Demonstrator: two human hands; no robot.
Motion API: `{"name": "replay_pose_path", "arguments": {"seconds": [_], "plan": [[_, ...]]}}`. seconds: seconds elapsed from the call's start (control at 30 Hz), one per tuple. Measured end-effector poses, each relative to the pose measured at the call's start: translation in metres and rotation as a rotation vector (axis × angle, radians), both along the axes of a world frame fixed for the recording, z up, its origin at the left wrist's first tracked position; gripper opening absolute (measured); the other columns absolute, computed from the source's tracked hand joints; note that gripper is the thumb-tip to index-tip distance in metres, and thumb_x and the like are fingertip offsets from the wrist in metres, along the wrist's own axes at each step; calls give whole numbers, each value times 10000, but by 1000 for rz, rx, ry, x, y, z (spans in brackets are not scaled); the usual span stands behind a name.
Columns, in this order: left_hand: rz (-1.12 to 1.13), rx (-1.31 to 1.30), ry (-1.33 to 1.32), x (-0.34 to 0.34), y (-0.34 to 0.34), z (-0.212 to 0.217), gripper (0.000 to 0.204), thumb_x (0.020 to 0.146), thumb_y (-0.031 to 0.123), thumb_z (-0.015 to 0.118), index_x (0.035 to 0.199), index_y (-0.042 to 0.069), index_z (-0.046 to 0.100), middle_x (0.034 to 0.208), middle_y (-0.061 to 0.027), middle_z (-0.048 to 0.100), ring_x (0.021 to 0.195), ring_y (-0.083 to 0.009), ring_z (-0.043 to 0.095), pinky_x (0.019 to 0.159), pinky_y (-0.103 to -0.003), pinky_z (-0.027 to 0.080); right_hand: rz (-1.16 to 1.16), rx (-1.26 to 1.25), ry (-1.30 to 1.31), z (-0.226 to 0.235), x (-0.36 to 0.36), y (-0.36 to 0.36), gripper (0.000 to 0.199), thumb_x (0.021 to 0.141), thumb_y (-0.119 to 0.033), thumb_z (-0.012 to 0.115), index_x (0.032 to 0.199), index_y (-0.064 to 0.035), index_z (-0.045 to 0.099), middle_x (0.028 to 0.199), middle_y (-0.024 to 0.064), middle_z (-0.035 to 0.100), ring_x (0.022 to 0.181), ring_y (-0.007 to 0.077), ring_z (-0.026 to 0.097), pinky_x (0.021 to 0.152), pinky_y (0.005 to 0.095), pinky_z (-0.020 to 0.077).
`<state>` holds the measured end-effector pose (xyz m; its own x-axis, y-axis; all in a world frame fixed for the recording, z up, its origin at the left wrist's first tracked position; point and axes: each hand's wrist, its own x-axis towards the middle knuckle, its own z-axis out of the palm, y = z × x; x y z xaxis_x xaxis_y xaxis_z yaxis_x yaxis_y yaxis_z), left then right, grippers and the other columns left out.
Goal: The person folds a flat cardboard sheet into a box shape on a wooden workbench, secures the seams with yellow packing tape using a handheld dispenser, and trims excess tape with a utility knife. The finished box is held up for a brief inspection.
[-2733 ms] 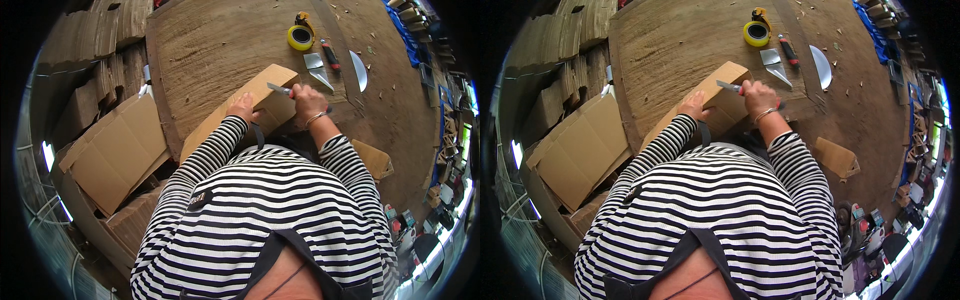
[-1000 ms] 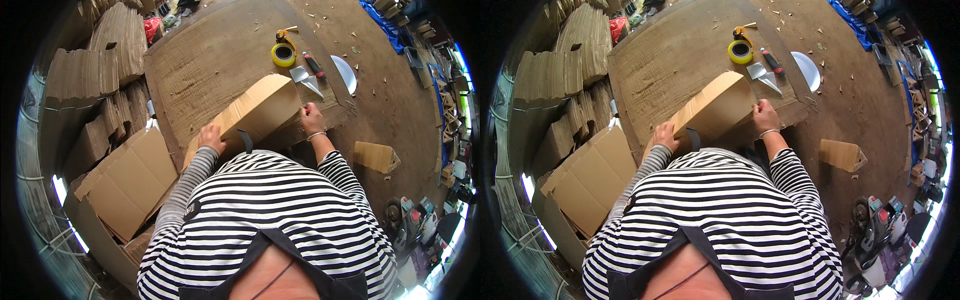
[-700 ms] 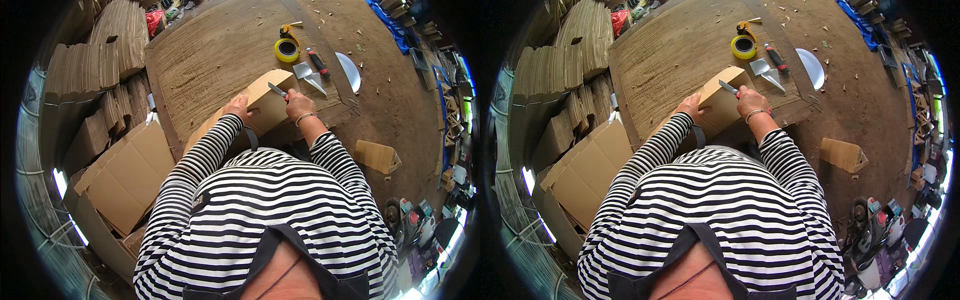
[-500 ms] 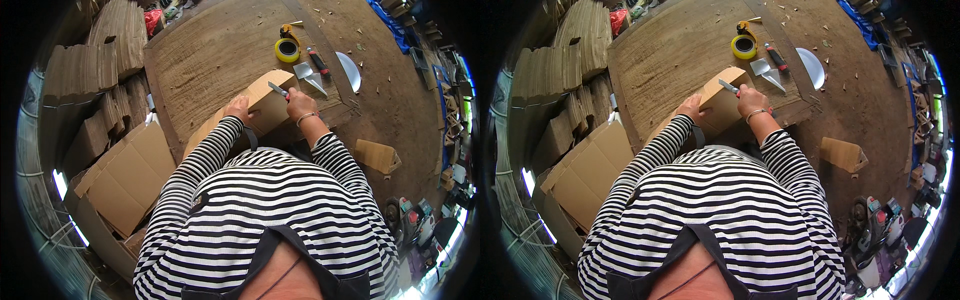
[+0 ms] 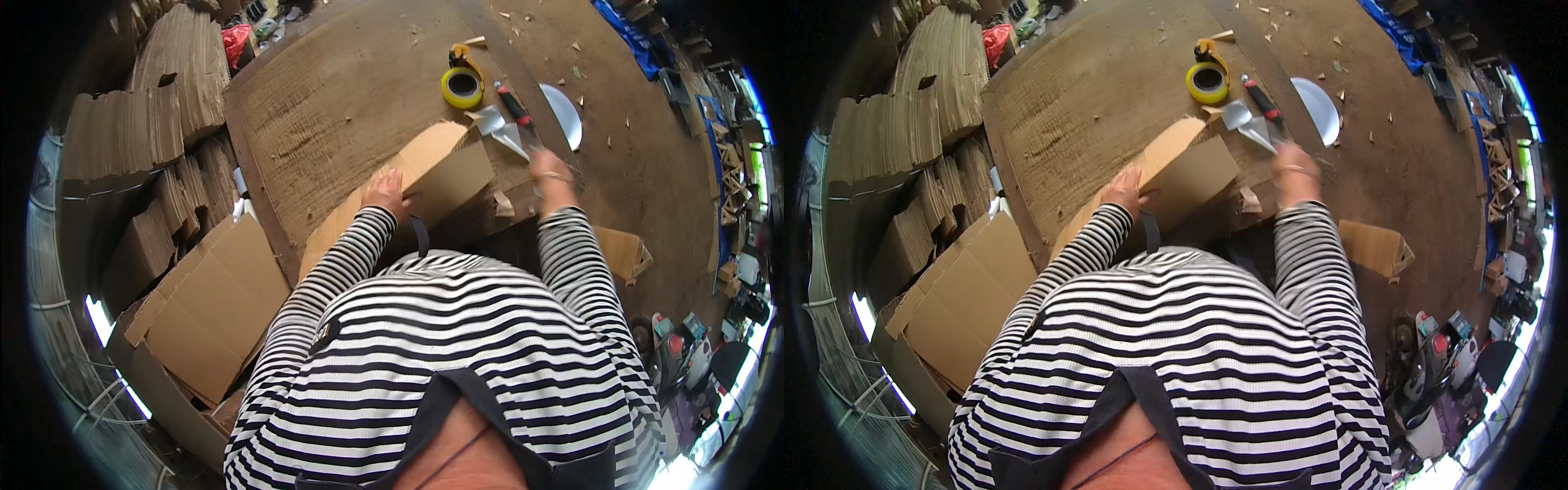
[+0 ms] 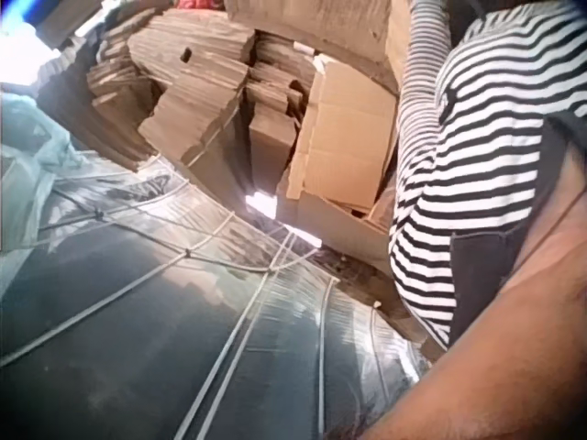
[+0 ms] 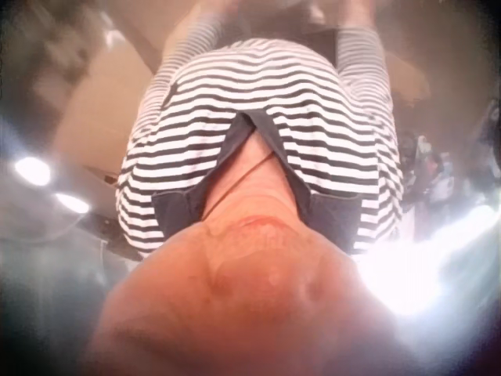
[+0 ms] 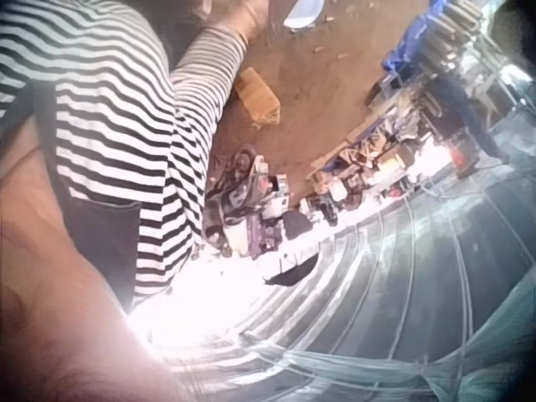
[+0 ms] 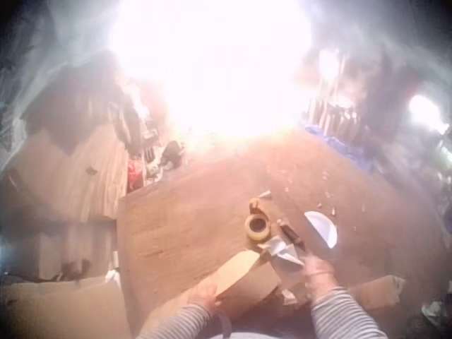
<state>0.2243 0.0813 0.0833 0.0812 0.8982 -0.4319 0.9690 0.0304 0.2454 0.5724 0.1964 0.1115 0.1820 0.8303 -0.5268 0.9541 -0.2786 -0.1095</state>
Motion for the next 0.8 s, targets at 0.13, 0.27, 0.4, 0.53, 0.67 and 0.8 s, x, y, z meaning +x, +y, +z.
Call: {"name": "replay_pose_path", "arguments": {"seconds": [0.13, 0.27, 0.4, 0.53, 0.67, 0.8], "plan": [[23, 31, -9, 1, 0, 9, 794, 789, 511, 665, 1358, 32, 387, 1395, -157, 431, 1293, -293, 405, 1077, -404, 321, -116, -10, -140, 9, 65, -14, 278, 860, -197, 511, 1107, -142, 627, 1153, 152, 629, 1111, 326, 584, 907, 429, 477], [33, 74, -16, -3, 1, 4, 716, 781, 420, 699, 1343, 79, 417, 1359, -155, 455, 1230, -305, 468, 1035, -406, 373, -83, -47, 90, -55, 41, -30, 309, 806, -200, 540, 1096, -131, 621, 1137, 158, 630, 1104, 328, 579, 939, 421, 456], [-2, 133, -348, 31, 39, 26, 617, 804, 259, 702, 1339, 124, 426, 1367, -158, 427, 1243, -334, 448, 1039, -405, 385, -163, -22, 228, -82, 26, -30, 395, 794, -345, 619, 1120, -123, 600, 1141, 181, 615, 1077, 347, 582, 919, 433, 458], [-82, 218, -238, 90, 84, 55, 519, 804, 225, 680, 1286, 134, 509, 1359, -143, 431, 1248, -316, 448, 1032, -389, 402, -14, 360, 270, -56, -15, -6, 533, 794, -369, 645, 1254, -130, 517, 1206, 178, 563, 1097, 360, 551, 931, 437, 444], [-102, 192, -89, 126, 93, 50, 427, 803, 233, 676, 1204, 126, 575, 1365, -117, 431, 1259, -291, 442, 1040, -370, 399, 143, 333, 996, -58, -62, 34, 484, 847, -346, 586, 1263, -116, 495, 1224, 201, 542, 1134, 384, 509, 934, 437, 431], [-33, 232, -135, 120, 86, 42, 384, 739, 176, 711, 1095, 85, 603, 1285, -93, 478, 1193, -287, 475, 987, -362, 430, 83, 350, 779, -47, -66, 46, 337, 817, -246, 605, 1133, -132, 575, 1029, 168, 649, 980, 344, 612, 868, 420, 471]]}}
